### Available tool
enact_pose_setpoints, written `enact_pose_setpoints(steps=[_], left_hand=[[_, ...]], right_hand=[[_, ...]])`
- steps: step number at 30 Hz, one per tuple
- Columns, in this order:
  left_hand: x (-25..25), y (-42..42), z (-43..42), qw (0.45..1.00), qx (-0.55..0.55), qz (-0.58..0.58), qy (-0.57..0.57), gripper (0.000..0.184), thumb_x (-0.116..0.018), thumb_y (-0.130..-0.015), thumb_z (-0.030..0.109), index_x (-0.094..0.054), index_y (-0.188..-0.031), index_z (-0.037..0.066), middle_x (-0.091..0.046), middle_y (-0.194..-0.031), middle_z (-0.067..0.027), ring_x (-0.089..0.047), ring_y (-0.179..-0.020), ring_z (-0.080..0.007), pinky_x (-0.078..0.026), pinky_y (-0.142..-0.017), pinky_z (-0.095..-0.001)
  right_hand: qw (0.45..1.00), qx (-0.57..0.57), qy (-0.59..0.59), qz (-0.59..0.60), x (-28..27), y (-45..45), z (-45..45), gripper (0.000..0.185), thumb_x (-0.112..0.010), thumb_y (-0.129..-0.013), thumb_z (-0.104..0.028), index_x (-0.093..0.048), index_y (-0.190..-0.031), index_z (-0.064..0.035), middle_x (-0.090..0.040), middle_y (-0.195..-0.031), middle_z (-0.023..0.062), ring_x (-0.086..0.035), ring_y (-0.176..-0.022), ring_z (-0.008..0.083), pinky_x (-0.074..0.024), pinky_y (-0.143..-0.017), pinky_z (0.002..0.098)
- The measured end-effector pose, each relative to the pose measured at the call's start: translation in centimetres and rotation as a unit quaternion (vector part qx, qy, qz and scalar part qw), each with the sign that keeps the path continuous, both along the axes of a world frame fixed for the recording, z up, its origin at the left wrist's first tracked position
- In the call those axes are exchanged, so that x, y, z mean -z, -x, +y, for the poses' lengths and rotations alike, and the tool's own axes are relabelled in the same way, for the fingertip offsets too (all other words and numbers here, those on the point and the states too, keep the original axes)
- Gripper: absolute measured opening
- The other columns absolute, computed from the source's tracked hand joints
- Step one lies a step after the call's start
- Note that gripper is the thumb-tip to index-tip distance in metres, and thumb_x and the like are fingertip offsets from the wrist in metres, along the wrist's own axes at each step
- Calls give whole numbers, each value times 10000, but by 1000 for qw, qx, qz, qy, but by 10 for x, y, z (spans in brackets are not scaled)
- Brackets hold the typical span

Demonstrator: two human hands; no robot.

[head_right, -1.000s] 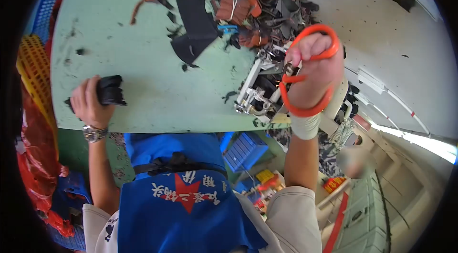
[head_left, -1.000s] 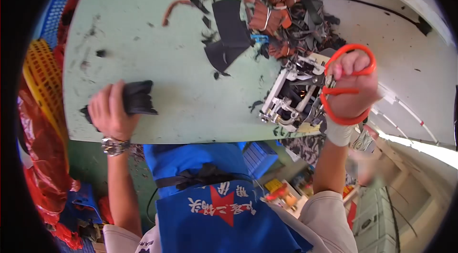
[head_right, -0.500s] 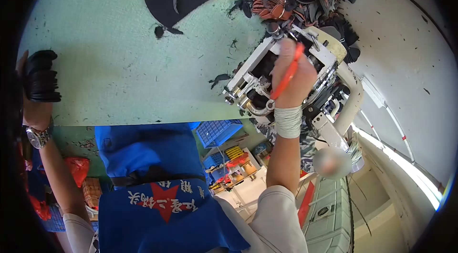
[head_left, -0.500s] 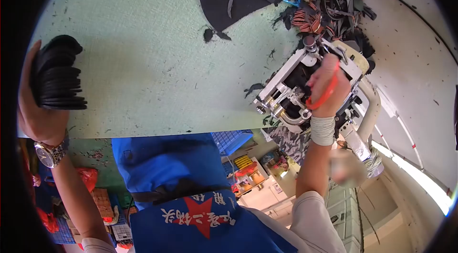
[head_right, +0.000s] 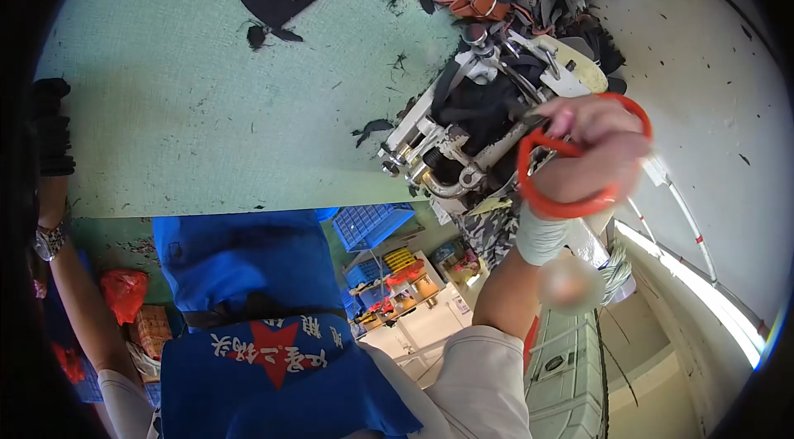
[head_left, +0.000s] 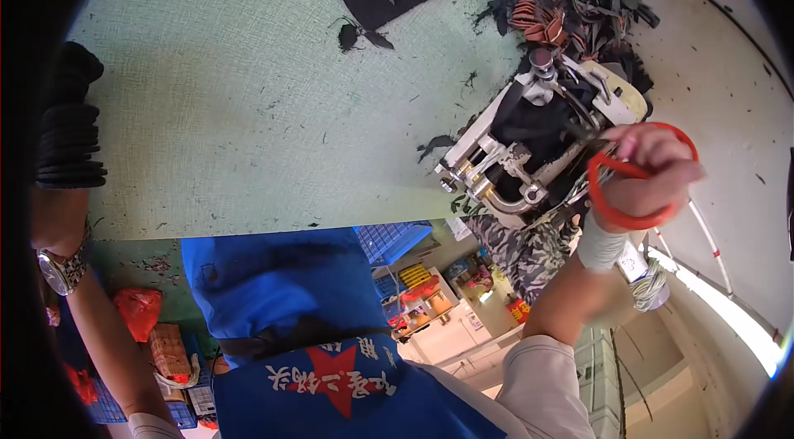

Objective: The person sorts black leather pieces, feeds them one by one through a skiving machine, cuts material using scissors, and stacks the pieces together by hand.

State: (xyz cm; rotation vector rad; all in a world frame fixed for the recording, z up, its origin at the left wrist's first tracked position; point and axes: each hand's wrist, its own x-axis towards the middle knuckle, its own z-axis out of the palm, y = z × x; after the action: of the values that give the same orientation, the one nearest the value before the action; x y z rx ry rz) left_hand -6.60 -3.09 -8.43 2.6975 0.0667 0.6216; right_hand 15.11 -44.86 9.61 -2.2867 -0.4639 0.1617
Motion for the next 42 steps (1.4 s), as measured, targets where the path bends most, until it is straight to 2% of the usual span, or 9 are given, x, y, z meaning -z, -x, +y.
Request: enact_pose_setpoints(steps=[4, 9, 13, 16, 18, 23, 31, 41, 42], left_hand=[[1, -10, -2, 998, 22, -49, -43, 432, -766, -718, 333, -632, -1039, 78, -634, -900, -59, -578, -706, -209, -492, -602, -322], [4, -23, 2, 989, 39, -111, -91, 446, -756, -735, 412, -632, -1004, 79, -617, -845, -49, -546, -655, -207, -473, -571, -338], [3, -20, 3, 991, 37, -96, -83, 446, -749, -734, 407, -630, -1014, 80, -619, -857, -48, -548, -669, -205, -471, -587, -337], [0, -5, 2, 998, 11, -36, -41, 440, -751, -725, 359, -627, -1041, 78, -626, -894, -52, -561, -708, -206, -475, -624, -333], [-2, 2, 1, 1000, -6, -2, -17, 440, -752, -720, 328, -625, -1058, 77, -630, -919, -55, -570, -734, -206, -478, -648, -330], [-3, 10, -4, 996, -43, 65, 33, 454, -756, -706, 248, -619, -1102, 74, -642, -980, -61, -593, -800, -207, -486, -709, -323], [-3, 15, -2, 988, -77, 119, 59, 515, -762, -683, 122, -610, -1173, 69, -661, -1079, -71, -629, -905, -209, -498, -806, -311], [-12, 7, -10, 994, -64, 85, -24, 562, -763, -659, 85, -607, -1198, 62, -670, -1117, -73, -642, -949, -229, -497, -860, -328], [-12, 6, -9, 994, -58, 78, -44, 557, -761, -661, 91, -608, -1196, 61, -670, -1116, -71, -641, -945, -228, -496, -858, -330]], right_hand=[[977, 141, 67, 145, 14, 23, 13, 849, -401, -738, -878, -492, -881, -46, -404, -715, 27, -458, -649, 183, -470, -633, 346], [993, 1, -53, 106, -6, 28, 3, 793, -517, -771, -790, -451, -1020, -39, -442, -835, 47, -474, -761, 181, -446, -684, 320], [952, 220, -77, 201, 21, 31, 9, 243, -458, -931, -262, -540, -886, -37, -498, -725, 53, -472, -598, 140, -428, -596, 251], [977, 102, 22, 184, 48, 35, -14, 230, -482, -928, -252, -558, -864, -45, -523, -657, 44, -489, -557, 145, -421, -598, 232], [954, 71, 285, 57, 43, 31, -15, 366, -457, -981, -363, -566, -818, -54, -538, -592, 55, -519, -513, 168, -479, -601, 273], [992, 12, -53, -110, -23, -12, -6, 789, -162, -890, -758, -458, -612, -82, -504, -560, 80, -526, -484, 229, -558, -603, 418], [976, 142, -159, 47, 14, 10, 12, 893, -322, -734, -902, -565, -912, -61, -454, -674, 27, -493, -622, 191, -493, -628, 347], [982, 147, -122, -7, 44, 34, 15, 76, -472, -873, -101, -509, -835, -47, -489, -702, 39, -518, -628, 150, -459, -603, 299], [987, 149, 25, -48, 54, 43, 17, 102, -491, -880, -122, -524, -807, -58, -511, -673, 44, -526, -601, 149, -455, -580, 287]])
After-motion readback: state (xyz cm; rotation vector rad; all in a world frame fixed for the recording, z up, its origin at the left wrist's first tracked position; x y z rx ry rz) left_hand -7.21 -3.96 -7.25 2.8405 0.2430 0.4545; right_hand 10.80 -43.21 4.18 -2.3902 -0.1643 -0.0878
